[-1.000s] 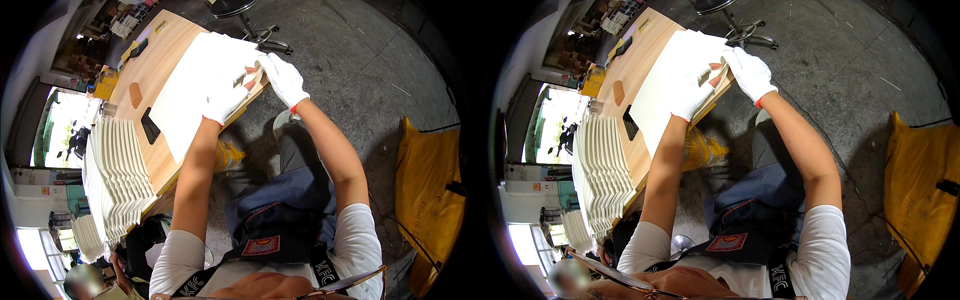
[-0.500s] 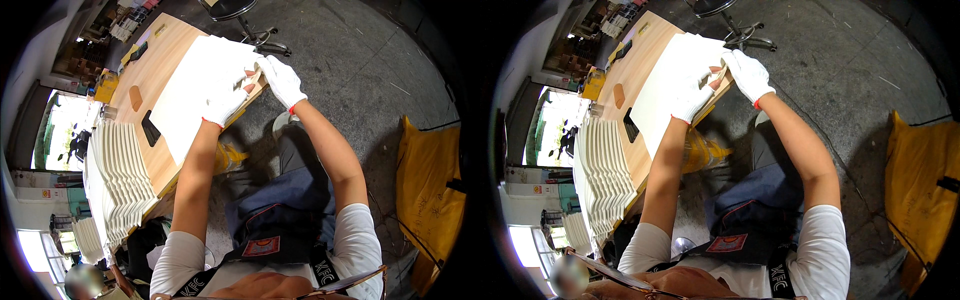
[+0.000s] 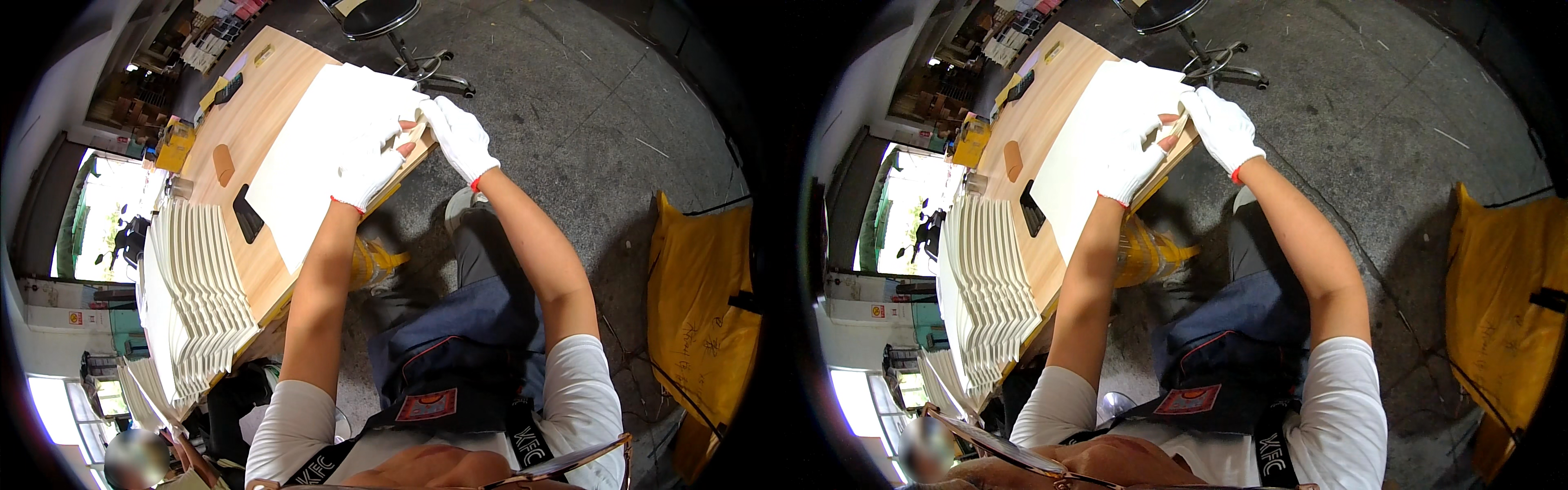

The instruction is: The person stacks white paper sheets on a table, places them into clear plastic packaging, and seals the packages using a handheld heat sealer. The person repeats this process for multiple stacks of paper.

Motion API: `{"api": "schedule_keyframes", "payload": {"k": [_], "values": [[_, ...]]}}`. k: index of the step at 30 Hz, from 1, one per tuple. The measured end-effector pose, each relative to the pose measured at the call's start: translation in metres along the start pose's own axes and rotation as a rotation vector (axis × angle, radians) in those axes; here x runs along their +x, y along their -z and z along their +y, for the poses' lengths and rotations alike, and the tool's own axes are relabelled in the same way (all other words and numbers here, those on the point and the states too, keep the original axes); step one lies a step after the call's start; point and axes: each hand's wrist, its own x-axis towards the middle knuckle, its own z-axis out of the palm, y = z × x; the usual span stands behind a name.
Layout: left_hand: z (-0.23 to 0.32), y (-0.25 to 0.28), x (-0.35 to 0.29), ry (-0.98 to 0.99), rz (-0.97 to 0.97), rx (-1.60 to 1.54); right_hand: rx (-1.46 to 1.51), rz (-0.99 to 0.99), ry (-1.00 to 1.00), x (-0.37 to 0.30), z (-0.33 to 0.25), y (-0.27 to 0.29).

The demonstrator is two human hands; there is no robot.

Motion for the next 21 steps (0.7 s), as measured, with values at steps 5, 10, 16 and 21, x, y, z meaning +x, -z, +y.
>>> {"api": "schedule_keyframes", "payload": {"k": [5,10,16,21], "values": [[0.002,0.001,0.001,0.002,-0.021,-0.023,-0.023,0.022,0.016,0.000,0.005,-0.004],[0.000,-0.001,0.000,-0.086,0.041,0.012,0.052,-0.009,-0.026,0.004,-0.006,0.005],[0.000,0.003,0.001,0.109,0.001,-0.064,0.049,-0.123,-0.169,0.011,-0.020,0.020],[-0.006,0.001,0.002,0.080,0.003,-0.110,0.072,-0.086,-0.138,0.012,-0.016,0.016]]}}
